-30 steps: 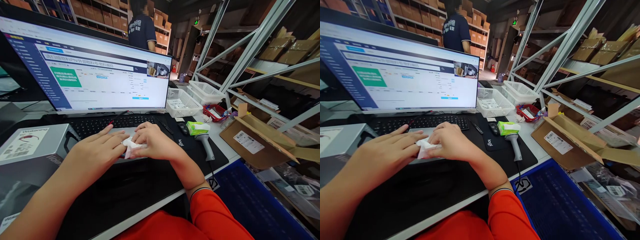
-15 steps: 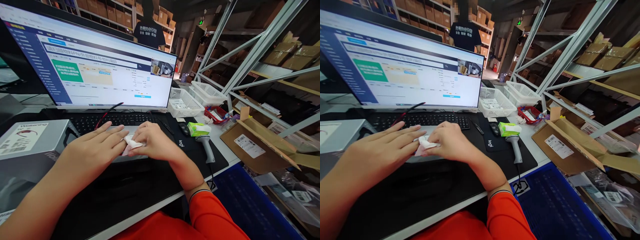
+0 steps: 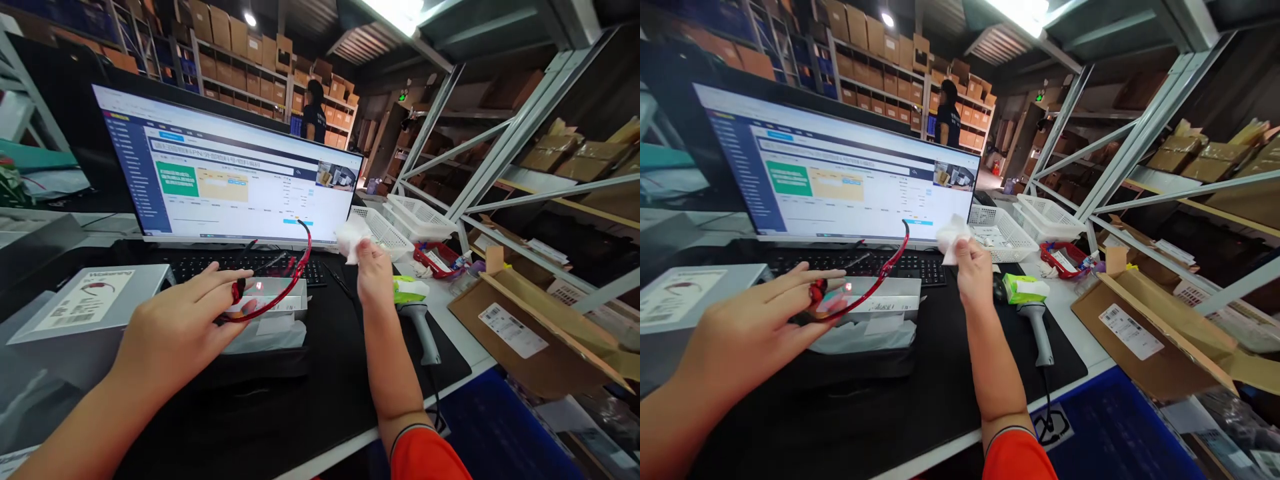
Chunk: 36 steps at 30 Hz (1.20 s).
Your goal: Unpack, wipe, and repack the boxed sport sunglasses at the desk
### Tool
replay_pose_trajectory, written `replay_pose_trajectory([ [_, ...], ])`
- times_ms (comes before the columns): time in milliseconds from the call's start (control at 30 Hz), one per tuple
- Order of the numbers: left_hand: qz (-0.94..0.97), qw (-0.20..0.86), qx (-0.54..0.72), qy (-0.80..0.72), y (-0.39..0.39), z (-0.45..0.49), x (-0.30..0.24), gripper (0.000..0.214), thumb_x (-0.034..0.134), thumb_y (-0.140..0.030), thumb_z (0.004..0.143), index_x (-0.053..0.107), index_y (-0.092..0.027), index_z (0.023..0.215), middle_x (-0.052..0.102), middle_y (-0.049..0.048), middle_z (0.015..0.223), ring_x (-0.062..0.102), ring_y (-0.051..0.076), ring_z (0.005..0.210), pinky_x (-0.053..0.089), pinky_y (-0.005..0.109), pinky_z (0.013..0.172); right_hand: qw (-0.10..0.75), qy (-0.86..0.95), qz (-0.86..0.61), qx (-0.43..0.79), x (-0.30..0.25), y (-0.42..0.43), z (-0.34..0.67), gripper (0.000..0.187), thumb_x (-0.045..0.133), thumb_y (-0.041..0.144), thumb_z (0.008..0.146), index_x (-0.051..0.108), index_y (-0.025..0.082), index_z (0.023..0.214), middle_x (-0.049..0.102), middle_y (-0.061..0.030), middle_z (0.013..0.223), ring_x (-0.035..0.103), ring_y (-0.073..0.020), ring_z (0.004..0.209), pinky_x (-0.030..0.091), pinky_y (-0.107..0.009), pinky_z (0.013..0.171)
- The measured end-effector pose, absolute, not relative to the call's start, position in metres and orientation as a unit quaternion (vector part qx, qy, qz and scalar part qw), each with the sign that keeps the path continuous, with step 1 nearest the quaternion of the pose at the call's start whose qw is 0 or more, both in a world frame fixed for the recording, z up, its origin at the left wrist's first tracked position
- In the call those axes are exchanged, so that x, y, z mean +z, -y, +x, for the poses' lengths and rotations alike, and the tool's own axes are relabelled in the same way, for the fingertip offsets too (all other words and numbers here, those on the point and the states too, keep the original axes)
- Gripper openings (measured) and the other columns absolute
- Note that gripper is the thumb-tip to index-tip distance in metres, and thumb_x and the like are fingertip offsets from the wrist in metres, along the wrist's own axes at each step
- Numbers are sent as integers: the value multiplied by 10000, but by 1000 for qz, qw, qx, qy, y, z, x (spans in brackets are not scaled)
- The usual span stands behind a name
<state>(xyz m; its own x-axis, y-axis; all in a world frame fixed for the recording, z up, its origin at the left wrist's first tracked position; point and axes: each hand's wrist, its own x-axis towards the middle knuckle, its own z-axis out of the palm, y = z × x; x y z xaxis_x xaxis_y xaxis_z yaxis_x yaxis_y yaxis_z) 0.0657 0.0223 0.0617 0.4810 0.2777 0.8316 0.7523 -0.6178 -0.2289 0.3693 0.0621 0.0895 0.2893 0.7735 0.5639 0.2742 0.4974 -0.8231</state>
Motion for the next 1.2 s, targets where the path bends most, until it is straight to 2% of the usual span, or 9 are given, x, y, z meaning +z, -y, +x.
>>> replay_pose_trajectory([
  [233, -732, 314, -428, 426, -11, 78, 56, 137, 621, -279, 1039, 653, -202, 1147, 809, 80, 1155, 793, 239, 882, 505, 334, 592, 588, 630, -394, 319, 41, -42, 279, 678, 497, 807, 1002, 704, 199, 784, 733, -124, 967, 698, -247, 915, 579, -341, 847],
  [367, -719, 370, -399, 433, -5, 87, 53, 140, 564, -288, 1057, 619, -178, 990, 773, 90, 896, 683, 208, 590, 408, 344, 472, 552, 674, -392, 295, 27, -22, 247, 284, 757, 458, 987, 812, 214, 852, 757, -94, 1060, 688, -232, 1076, 556, -324, 999],
  [467, -713, 388, -382, 443, -2, 95, 52, 151, 574, -236, 1050, 586, -168, 916, 725, 72, 792, 660, 195, 553, 342, 337, 446, 581, 627, -398, 333, 28, -16, 241, 92, 876, 309, 872, 854, 220, 873, 782, -90, 1076, 691, -240, 1117, 542, -339, 1052],
  [667, -723, 389, -432, 374, -3, 103, 54, 176, 639, -203, 1037, 651, -88, 1169, 802, 160, 1135, 786, 236, 852, 452, 332, 584, 662, 422, -304, 540, 52, -10, 245, 305, 995, 398, 613, 853, 212, 809, 785, -39, 894, 684, -201, 844, 565, -332, 845],
  [833, -749, 391, -426, 323, -5, 106, 47, 178, 735, -232, 990, 672, -103, 1094, 803, 132, 1197, 792, 328, 1008, 533, 362, 691, 660, 315, -265, 628, 81, -20, 259, 508, 1065, 506, 455, 813, 176, 748, 748, -21, 737, 598, -137, 663, 524, -290, 700],
  [900, -764, 388, -413, 309, -5, 106, 45, 174, 729, -233, 991, 676, -103, 1094, 797, 132, 1222, 785, 363, 1044, 557, 380, 731, 670, 296, -266, 627, 79, -22, 258, 540, 1062, 556, 454, 793, 176, 728, 726, -16, 703, 588, -137, 651, 527, -293, 693],
  [1000, -761, 382, -413, 323, -5, 104, 45, 144, 734, -218, 985, 669, -113, 1060, 801, 138, 1190, 790, 348, 1006, 522, 374, 671, 713, 313, -268, 568, 62, -15, 245, 494, 991, 623, 611, 802, 197, 777, 739, -23, 764, 600, -157, 694, 536, -314, 723],
  [1100, -744, 374, -431, 348, -4, 101, 50, 108, 698, -177, 994, 655, -119, 1074, 802, 151, 1154, 792, 294, 932, 490, 363, 633, 728, 413, -296, 460, 42, -3, 229, 315, 927, 517, 748, 837, 224, 816, 754, -40, 874, 634, -205, 835, 552, -364, 853],
  [1200, -743, 364, -443, 345, -4, 99, 50, 49, 614, -133, 1002, 649, -132, 1037, 800, 164, 1116, 785, 268, 871, 487, 350, 623, 735, 474, -325, 360, 33, 5, 222, 159, 908, 392, 759, 848, 245, 763, 735, -53, 863, 623, -245, 937, 535, -388, 928],
])
